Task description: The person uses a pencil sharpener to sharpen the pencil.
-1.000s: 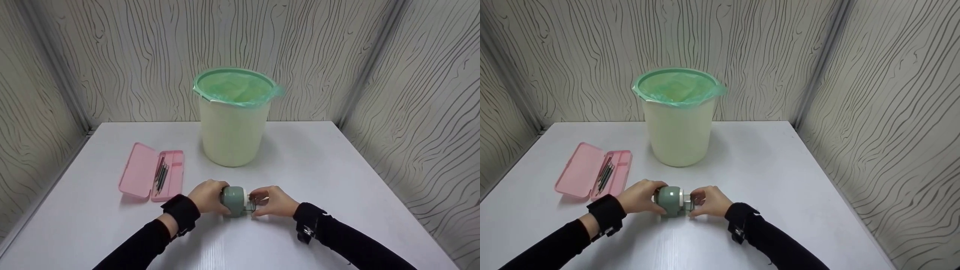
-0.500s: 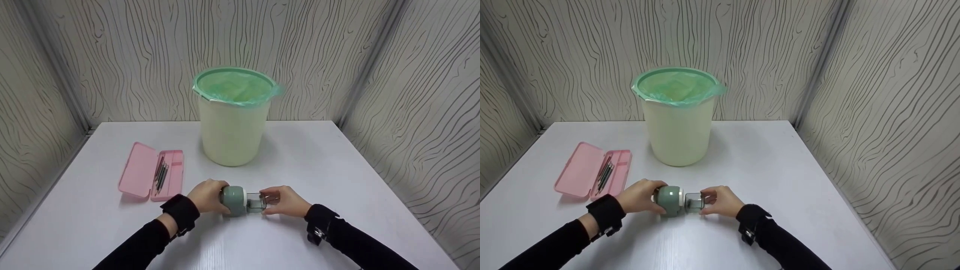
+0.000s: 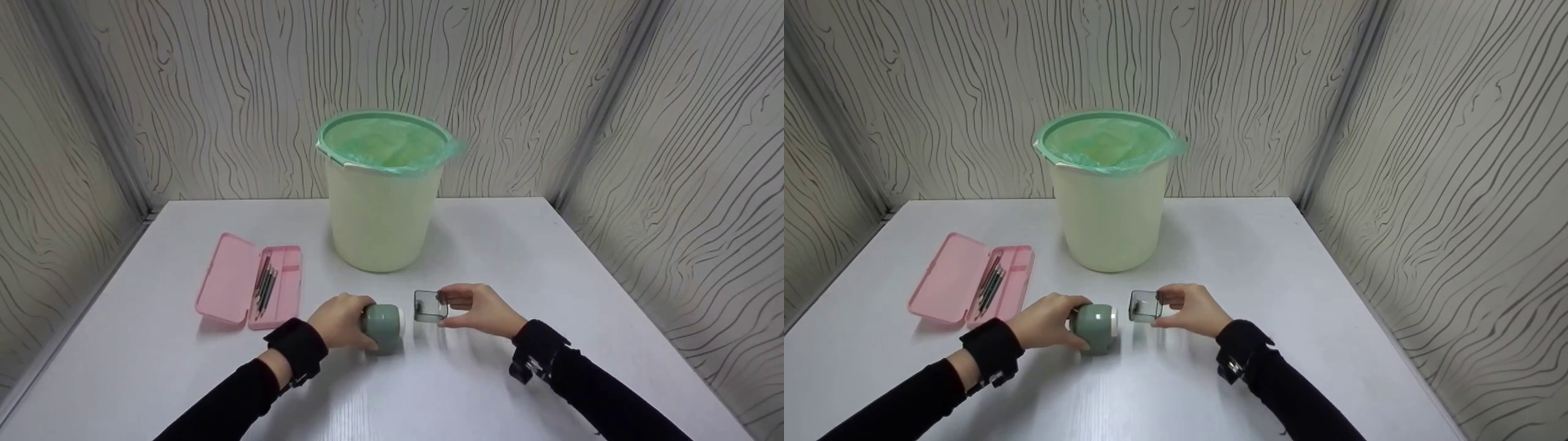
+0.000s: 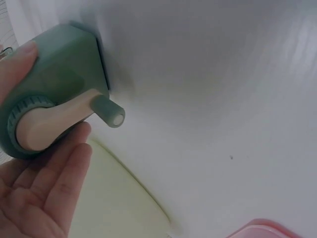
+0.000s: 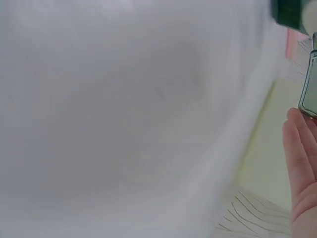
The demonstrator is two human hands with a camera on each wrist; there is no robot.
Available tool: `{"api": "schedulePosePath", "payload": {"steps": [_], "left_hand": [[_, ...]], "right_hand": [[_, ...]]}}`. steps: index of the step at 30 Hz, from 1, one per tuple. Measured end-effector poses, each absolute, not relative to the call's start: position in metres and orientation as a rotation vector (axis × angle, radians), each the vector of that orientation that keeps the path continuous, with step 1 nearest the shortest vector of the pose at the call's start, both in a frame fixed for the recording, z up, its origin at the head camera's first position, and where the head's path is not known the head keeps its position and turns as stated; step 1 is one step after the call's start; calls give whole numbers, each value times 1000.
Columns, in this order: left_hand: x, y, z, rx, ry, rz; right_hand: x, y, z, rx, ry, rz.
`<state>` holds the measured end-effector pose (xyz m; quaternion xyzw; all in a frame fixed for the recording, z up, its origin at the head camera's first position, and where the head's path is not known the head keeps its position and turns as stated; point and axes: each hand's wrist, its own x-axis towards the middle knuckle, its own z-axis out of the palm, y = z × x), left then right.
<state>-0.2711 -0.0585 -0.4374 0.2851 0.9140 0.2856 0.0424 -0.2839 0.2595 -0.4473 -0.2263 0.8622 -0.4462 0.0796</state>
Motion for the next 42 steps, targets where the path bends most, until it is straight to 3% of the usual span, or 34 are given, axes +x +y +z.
{"api": "schedulePosePath", "payload": {"steps": [23, 32, 42], "left_hand": [[-271, -59, -439, 860, 2780, 889], [-270, -59, -439, 888, 2790, 874], [-271, -59, -439, 921, 2824, 831]], "right_hand": [[-338, 247, -229, -601, 2757, -1310], [-366, 226, -198, -578, 2901, -1294], [-392, 194, -198, -490, 3227, -894]]}}
